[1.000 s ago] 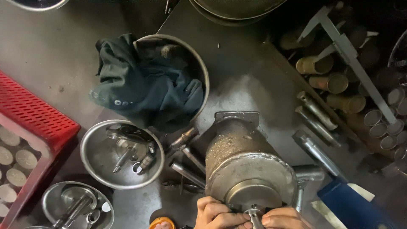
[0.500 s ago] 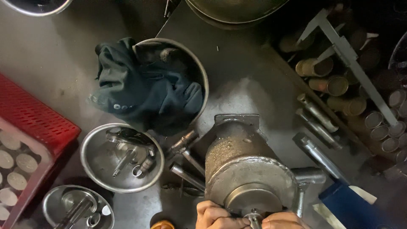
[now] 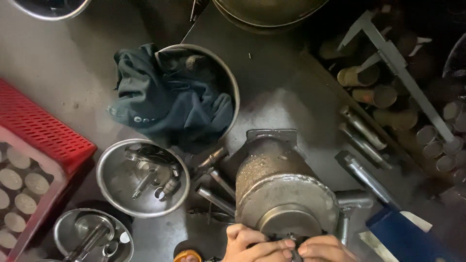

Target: The person assembles cylindrical metal components on a workbench using a hammer and metal rods. They then move to a press machine to press a bearing onto a shaft, measure the assembly with a caliper, and return to the workbench to continue hammering and assembling parts.

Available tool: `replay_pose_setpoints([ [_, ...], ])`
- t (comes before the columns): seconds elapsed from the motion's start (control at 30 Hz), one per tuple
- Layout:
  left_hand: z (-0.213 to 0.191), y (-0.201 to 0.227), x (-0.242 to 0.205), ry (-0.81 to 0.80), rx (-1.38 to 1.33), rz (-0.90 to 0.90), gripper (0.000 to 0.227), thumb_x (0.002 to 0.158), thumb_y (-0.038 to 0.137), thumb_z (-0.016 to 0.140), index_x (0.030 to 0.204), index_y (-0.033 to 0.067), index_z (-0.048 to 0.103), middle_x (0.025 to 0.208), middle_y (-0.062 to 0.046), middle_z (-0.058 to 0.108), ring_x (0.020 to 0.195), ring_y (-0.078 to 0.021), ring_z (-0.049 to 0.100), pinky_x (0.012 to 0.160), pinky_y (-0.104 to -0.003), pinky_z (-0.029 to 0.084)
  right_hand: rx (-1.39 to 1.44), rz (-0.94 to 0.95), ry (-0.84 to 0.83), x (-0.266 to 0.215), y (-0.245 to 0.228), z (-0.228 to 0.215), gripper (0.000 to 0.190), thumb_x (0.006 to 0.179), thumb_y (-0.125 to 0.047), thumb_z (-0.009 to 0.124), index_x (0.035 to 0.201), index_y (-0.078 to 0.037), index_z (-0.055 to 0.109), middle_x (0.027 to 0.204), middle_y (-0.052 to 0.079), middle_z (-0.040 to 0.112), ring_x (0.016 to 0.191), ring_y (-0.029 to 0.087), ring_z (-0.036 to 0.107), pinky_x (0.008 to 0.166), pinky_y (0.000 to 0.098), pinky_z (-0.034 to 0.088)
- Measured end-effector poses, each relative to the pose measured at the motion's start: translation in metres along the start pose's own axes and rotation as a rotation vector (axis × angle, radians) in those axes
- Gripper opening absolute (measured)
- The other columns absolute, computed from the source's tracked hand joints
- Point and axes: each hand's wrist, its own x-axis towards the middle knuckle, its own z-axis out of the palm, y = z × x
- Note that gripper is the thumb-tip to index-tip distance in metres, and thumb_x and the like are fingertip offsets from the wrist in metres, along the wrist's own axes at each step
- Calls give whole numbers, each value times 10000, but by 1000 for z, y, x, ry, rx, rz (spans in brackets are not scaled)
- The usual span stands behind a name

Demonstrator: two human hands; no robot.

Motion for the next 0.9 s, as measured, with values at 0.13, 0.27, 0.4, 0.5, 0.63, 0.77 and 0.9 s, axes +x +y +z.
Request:
replay_pose_setpoints([
  [0.13,-10,-3,5,-85,-44,3,293,777,278,861,1056,256,773,1102,165,769,802,-71,500,812,-288,396,71,-74,-26,93,-27,-13,329,823,-55,808,1117,-28,663,1172,132,723,1049,290,772,909,405,611],
  [0.27,-24,-6,19,-204,-224,29,588,642,184,903,1205,123,746,1088,67,759,816,-164,519,844,-362,393,-15,-47,283,118,-56,-3,335,775,-58,825,1053,-23,642,1120,126,730,993,298,759,888,398,625],
  [0.4,-26,-2,26,-253,-210,-79,609,631,149,902,1214,176,729,1031,55,692,893,-228,520,912,-369,381,-264,236,473,77,-35,-8,292,793,-23,820,1043,21,675,1097,161,759,819,254,665,701,347,517],
  [0.5,-22,-2,32,-207,-203,-81,608,629,123,878,1209,160,699,1094,47,734,916,-237,521,937,-371,391,-487,510,721,33,10,-16,233,901,8,743,1124,16,677,1122,169,753,806,239,670,685,345,510],
  [0.63,-21,1,39,-87,-154,29,650,694,115,877,1277,114,591,1147,36,746,983,-227,565,958,-394,378,-713,966,433,-51,85,-7,432,817,-225,833,1123,27,662,984,251,735,916,429,716,771,482,566],
  [0.77,-17,1,38,-30,-123,78,665,692,105,875,1284,103,572,1144,27,758,972,-235,555,961,-390,394,-923,879,327,-83,130,0,568,710,-318,853,1121,31,676,1029,293,698,891,465,698,732,517,558],
  [0.9,-14,2,38,13,-146,65,605,713,99,868,1252,119,595,1094,37,757,995,-231,576,947,-373,395,-652,910,474,-83,133,-14,412,818,-308,779,1024,37,691,867,281,716,838,439,709,746,511,546],
])
